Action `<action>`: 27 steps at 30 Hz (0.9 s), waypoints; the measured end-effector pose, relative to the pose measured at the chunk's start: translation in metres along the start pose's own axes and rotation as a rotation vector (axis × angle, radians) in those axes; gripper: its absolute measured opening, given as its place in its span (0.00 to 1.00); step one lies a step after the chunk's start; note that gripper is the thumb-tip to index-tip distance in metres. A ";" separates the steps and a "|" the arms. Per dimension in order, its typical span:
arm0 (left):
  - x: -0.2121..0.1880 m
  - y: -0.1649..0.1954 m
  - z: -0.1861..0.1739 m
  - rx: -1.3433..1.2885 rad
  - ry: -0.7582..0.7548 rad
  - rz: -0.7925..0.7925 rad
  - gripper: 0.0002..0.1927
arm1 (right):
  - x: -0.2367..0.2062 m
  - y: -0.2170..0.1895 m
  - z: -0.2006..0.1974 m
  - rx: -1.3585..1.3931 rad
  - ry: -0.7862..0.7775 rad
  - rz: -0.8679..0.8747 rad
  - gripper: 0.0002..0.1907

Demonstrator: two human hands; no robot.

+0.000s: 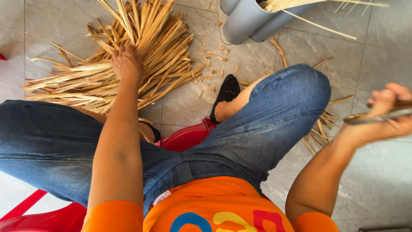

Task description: The person sits cross-legged on a red plastic chair and uses shears to split dried palm leaves into thin strips. The person repeatedly picks up a leaf, splits it with the shears, and drops the resulting strips onto a growing pile on the floor.

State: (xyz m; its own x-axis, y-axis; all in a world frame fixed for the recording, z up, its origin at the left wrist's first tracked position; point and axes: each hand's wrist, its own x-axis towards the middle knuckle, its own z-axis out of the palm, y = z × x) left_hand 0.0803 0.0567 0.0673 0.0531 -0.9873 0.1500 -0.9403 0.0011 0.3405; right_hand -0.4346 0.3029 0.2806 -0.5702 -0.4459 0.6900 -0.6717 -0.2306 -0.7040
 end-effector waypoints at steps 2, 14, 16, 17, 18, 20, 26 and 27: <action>0.004 -0.006 0.000 0.049 -0.070 -0.048 0.13 | 0.016 -0.046 0.016 -0.008 0.006 0.003 0.06; -0.008 -0.007 -0.011 0.059 -0.209 -0.125 0.11 | -0.084 -0.151 0.207 0.738 -0.519 0.484 0.18; -0.014 -0.009 -0.012 0.063 -0.179 -0.128 0.07 | -0.100 -0.138 0.215 0.715 -0.599 0.619 0.19; -0.017 -0.010 -0.012 0.062 -0.135 -0.120 0.06 | -0.104 -0.134 0.216 0.690 -0.626 0.654 0.18; -0.018 -0.010 -0.014 0.061 -0.089 -0.111 0.05 | -0.105 -0.130 0.216 0.665 -0.652 0.687 0.18; -0.022 -0.008 -0.018 0.000 0.010 -0.068 0.06 | -0.105 -0.126 0.215 0.647 -0.645 0.690 0.17; -0.021 0.017 -0.046 -0.468 0.046 -0.111 0.05 | -0.114 -0.105 0.218 0.575 -0.624 0.712 0.17; -0.020 0.023 -0.051 -0.575 0.053 -0.106 0.04 | -0.116 -0.101 0.220 0.569 -0.622 0.710 0.17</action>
State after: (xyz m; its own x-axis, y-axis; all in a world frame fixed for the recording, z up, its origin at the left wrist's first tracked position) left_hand 0.0744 0.0848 0.1192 0.1677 -0.9774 0.1286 -0.5960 0.0034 0.8030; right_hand -0.1970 0.1880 0.2345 -0.2948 -0.9555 0.0049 0.1217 -0.0426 -0.9917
